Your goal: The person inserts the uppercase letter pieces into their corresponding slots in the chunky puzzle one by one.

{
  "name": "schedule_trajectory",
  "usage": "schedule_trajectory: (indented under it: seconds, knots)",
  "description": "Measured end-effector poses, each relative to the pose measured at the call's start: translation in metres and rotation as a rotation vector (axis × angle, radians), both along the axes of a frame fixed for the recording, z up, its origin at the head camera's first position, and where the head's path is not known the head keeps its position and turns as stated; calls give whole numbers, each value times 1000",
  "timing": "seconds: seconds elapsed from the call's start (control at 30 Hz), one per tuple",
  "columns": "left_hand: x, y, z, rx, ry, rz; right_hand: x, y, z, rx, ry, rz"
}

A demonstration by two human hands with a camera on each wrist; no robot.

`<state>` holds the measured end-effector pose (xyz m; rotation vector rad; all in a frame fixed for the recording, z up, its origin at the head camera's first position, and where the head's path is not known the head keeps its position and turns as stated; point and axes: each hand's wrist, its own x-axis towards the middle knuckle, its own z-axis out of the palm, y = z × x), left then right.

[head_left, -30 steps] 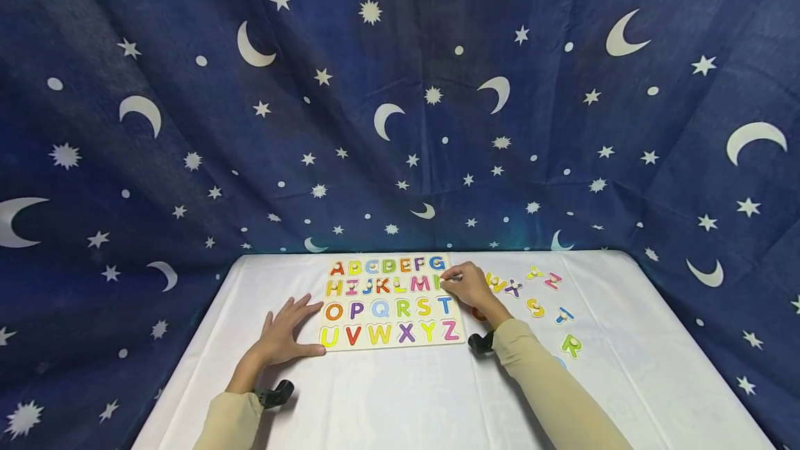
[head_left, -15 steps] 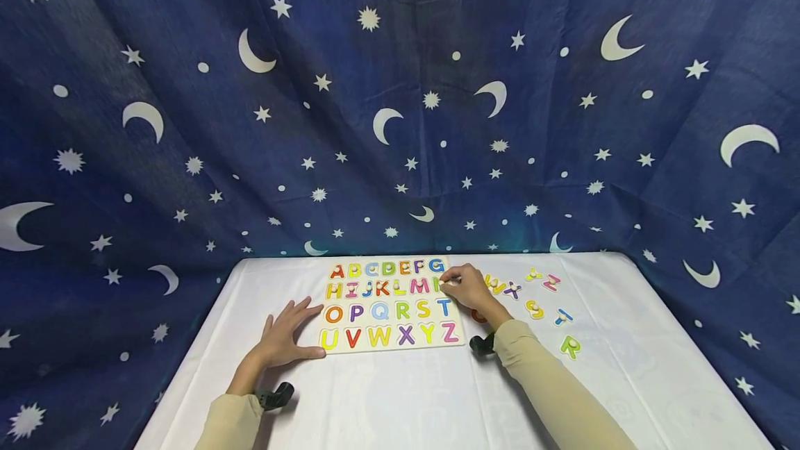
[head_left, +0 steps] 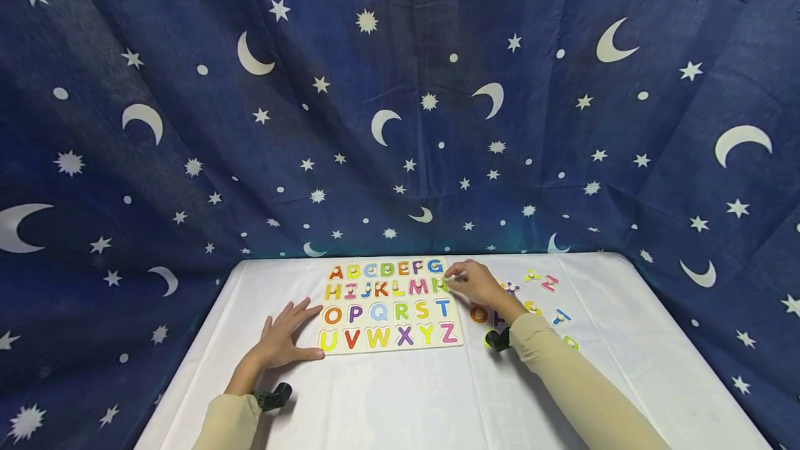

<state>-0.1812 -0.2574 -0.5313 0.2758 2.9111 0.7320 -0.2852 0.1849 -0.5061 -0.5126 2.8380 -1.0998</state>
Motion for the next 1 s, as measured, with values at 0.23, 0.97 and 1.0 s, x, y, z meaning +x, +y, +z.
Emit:
schedule_trajectory:
  seconds: [0.23, 0.97, 1.0]
  knots:
    - [-4, 0, 0, 15, -14, -1, -2, 24, 23, 46, 41, 24]
    - [-4, -3, 0, 3, -17, -15, 35, 69, 2, -1, -12, 54]
    - [-4, -2, 0, 4, -19, -16, 37, 70, 0, -1, -22, 56]
